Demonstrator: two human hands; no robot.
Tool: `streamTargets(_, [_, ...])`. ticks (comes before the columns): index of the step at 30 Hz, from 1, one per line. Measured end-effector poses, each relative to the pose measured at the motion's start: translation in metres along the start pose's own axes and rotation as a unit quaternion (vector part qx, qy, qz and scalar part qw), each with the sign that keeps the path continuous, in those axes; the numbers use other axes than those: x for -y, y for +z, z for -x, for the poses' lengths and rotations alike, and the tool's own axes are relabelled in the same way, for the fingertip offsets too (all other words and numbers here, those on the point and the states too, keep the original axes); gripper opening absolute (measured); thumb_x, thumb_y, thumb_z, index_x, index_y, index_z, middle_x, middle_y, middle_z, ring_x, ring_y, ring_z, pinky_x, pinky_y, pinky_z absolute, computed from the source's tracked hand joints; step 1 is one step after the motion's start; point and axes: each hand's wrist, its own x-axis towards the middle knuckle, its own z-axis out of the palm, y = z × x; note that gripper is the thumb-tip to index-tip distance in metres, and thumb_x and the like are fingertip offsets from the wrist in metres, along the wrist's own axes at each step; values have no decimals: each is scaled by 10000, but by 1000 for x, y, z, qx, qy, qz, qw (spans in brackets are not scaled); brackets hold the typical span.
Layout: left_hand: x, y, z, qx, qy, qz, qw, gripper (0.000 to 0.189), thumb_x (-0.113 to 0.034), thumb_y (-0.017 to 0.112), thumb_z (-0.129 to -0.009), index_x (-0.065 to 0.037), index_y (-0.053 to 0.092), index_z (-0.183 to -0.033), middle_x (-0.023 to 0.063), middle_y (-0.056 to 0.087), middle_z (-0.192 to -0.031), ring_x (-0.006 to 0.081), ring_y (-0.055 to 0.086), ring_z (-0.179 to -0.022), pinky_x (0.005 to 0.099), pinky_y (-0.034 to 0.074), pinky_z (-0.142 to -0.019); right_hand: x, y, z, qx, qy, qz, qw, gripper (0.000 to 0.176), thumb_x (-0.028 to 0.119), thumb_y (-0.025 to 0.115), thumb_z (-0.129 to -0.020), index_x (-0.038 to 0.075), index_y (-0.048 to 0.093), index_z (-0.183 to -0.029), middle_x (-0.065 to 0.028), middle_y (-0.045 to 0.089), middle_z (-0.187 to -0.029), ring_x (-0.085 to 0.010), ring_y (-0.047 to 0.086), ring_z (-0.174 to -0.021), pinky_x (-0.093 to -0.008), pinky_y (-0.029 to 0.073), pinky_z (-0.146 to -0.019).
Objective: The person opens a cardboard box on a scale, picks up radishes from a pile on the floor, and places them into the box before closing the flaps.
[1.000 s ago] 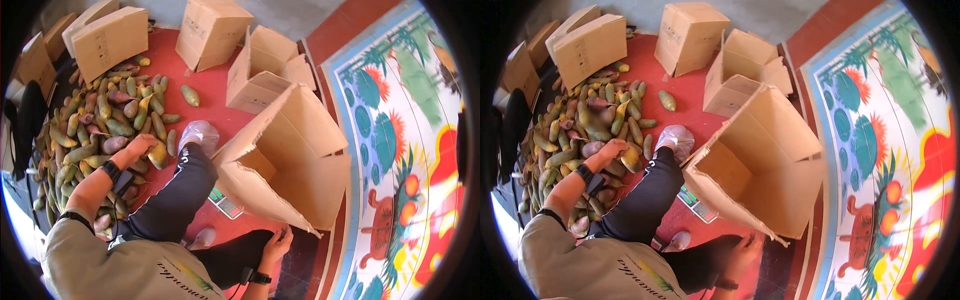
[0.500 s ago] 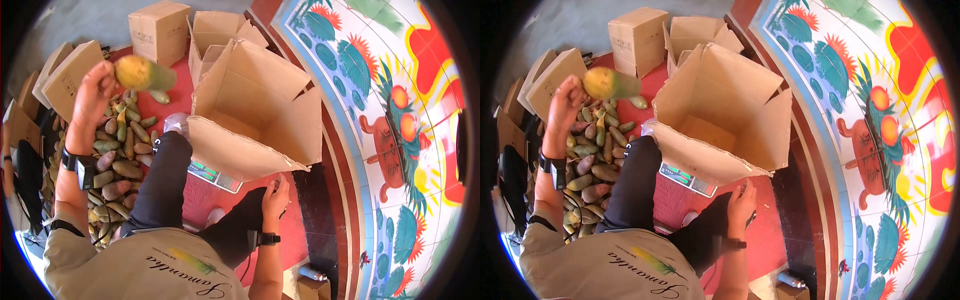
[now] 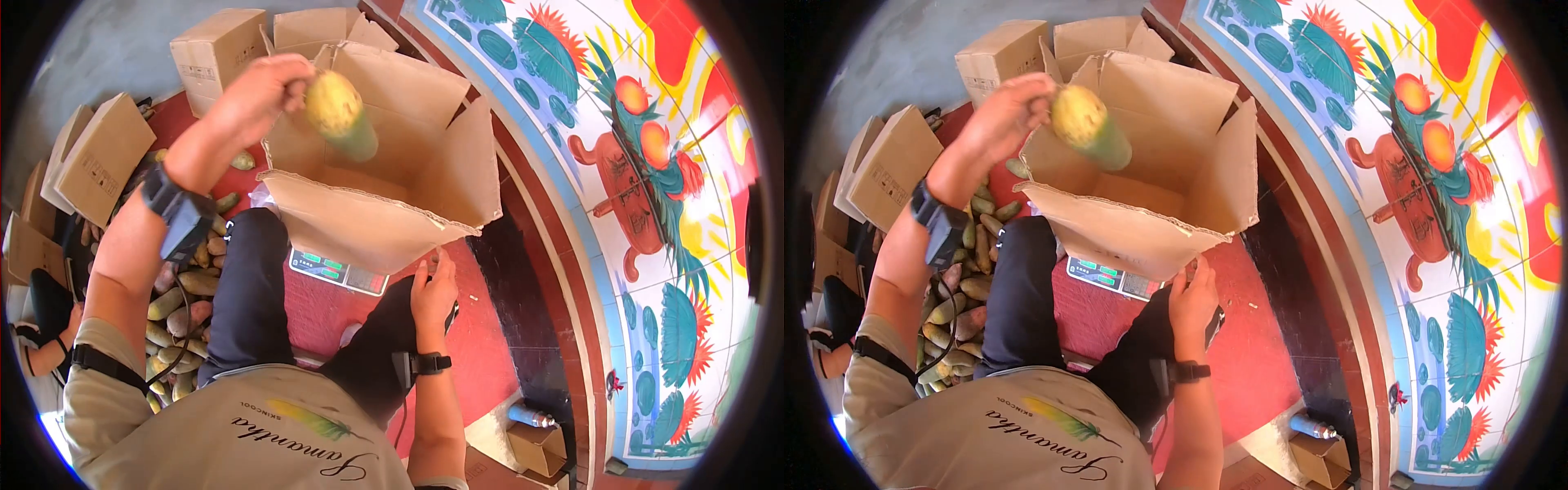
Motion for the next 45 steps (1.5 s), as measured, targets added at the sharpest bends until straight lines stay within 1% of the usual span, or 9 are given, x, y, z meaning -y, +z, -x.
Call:
streamTargets(8, [56, 51, -27, 144, -140, -209, 957, 192, -163, 551, -837, -39, 569, -693, 10, 481, -592, 112, 442, -531, 249, 371, -513, 1, 3, -1, -15, -7, -2, 1000, 376, 112, 591, -821, 34, 500, -1177, -161, 572, -926, -350, 591, -800, -435, 479, -679])
streamTargets(10, [59, 55, -34, 237, -169, -367, 884, 189, -164, 553, -826, -25, 586, -702, 26, 515, -610, 119, 472, -539, 263, 399, -504, -2, 9, 0, -20, -2, -6, 1000, 373, 124, 594, -820, 27, 502, -1168, -169, 567, -924, -353, 589, -796, -436, 480, -678])
streamTargets(13, [85, 47, -45, 288, -198, -377, 858, 161, -151, 579, -817, -30, 614, -717, 42, 562, -640, 138, 511, -566, 289, 426, -522, -3, 13, 0, 0, 12, 6, 1000, 377, 144, 605, -811, 9, 503, -1148, -181, 560, -945, -361, 585, -817, -437, 485, -698])
streamTargets(15, [96, 44, -47, 334, -109, -467, 811, 112, -103, 617, -762, -23, 636, -686, 70, 601, -621, 185, 549, -585, 342, 446, -535, -2, 13, -1, 4, 18, 0, 1000, 387, 143, 609, -804, 6, 499, -1148, -188, 554, -981, -365, 574, -880, -437, 482, -747])
streamTargets(19, [99, 43, -47, 376, -128, -558, 728, 105, -134, 643, -760, -34, 649, -727, 101, 594, -628, 195, 545, -607, 359, 436, -571, -3, 15, -2, -14, 6, -40, 999, 427, 109, 611, -787, 7, 472, -1178, -203, 528, -1112, -368, 532, -1017, -419, 463, -862])
streamTargets(31, [117, 20, -57, 430, -61, -668, 605, 114, -121, 617, -753, -46, 690, -799, 162, 651, -738, 281, 603, -633, 393, 476, -594, 0, 18, -3, -59, 10, -66, 996, 446, 61, 618, -762, -5, 469, -1177, -196, 496, -1182, -375, 511, -1063, -430, 451, -892])
streamTargets(38, [104, 30, -48, 401, -73, -686, 603, 143, -124, 632, -736, -53, 704, -838, 149, 672, -786, 288, 631, -684, 376, 501, -635, 1, 15, -2, -44, 21, -64, 997, 458, 67, 609, -765, -14, 457, -1188, -203, 481, -1206, -376, 508, -1088, -423, 452, -909])
streamTargets(44, [86, 42, -45, 381, -76, -658, 646, 144, -124, 626, -756, -28, 693, -841, 140, 673, -766, 263, 650, -718, 364, 515, -667, 0, 16, -2, -46, 10, -59, 997, 454, 80, 601, -773, -13, 451, -1191, -207, 477, -1207, -376, 514, -1076, -425, 454, -905])
streamTargets(45, [86, 43, -45, 364, -110, -610, 695, 134, -120, 618, -769, -16, 684, -822, 137, 669, -751, 242, 644, -702, 357, 511, -649, 0, 16, -2, -48, 9, -60, 997, 454, 80, 601, -773, -13, 451, -1191, -207, 477, -1207, -376, 514, -1076, -425, 454, -905])
